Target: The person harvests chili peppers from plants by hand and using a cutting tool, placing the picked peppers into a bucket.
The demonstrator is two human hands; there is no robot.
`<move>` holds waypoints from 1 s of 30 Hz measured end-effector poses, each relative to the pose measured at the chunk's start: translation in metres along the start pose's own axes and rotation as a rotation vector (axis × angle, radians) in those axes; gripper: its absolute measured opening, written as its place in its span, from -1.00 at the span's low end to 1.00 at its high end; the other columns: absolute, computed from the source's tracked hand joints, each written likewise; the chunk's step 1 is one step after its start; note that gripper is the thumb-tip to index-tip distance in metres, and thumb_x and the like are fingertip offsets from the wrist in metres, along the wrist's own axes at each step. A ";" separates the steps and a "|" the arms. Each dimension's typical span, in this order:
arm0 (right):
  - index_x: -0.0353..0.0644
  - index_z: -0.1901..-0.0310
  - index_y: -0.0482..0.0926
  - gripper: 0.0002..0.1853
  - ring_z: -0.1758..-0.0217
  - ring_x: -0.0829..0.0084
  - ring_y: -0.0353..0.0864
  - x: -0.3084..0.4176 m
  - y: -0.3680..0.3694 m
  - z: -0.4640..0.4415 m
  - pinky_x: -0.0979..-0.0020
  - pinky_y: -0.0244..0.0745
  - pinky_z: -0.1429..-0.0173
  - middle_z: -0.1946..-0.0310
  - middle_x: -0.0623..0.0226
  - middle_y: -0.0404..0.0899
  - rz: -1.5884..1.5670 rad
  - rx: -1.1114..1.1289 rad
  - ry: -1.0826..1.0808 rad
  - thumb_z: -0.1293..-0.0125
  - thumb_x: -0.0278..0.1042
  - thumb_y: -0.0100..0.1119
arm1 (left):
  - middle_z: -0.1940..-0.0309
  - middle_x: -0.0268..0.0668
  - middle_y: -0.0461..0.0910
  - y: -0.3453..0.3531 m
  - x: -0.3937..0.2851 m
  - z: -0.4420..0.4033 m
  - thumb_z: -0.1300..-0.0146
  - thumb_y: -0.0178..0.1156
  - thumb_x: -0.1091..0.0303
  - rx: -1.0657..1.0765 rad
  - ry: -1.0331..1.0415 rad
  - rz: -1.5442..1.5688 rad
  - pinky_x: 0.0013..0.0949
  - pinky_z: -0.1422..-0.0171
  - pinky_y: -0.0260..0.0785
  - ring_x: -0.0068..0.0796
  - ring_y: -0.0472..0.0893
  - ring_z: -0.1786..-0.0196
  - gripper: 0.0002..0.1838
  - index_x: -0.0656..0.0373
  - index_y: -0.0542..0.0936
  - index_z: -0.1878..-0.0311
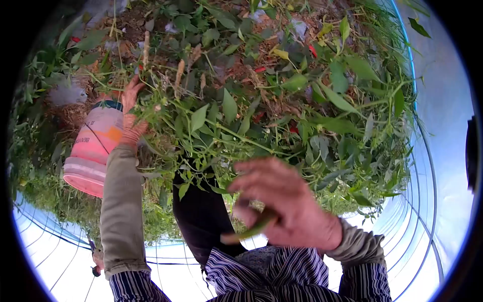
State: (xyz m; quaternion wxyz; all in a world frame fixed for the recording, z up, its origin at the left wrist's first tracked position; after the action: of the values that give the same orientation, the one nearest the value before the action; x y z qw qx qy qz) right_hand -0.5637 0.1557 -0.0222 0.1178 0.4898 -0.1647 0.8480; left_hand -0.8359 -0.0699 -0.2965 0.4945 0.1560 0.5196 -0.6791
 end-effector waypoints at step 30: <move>-0.21 0.18 0.46 -0.73 0.15 0.30 0.45 -0.232 0.163 -0.175 0.33 0.37 0.12 0.19 0.19 0.38 0.790 0.254 0.220 -0.08 -0.31 0.04 | -0.10 -0.05 0.40 -0.009 -0.063 -0.025 0.08 0.28 0.31 -0.117 0.146 -0.308 -0.13 -0.16 0.25 -0.04 0.42 -0.10 -0.58 0.20 0.44 0.11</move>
State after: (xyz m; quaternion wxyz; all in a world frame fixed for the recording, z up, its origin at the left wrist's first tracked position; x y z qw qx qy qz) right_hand -0.6469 0.0660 -0.3318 -0.2605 0.3061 -0.2204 0.8887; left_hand -0.8222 -0.0169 -0.2560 0.3539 0.0943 0.6103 -0.7025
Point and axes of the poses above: each hand's wrist, its own z-axis away from the middle knuckle, its own y-axis out of the palm, x = y × z, the point moved 1 cm from there along -z, towards the middle knuckle
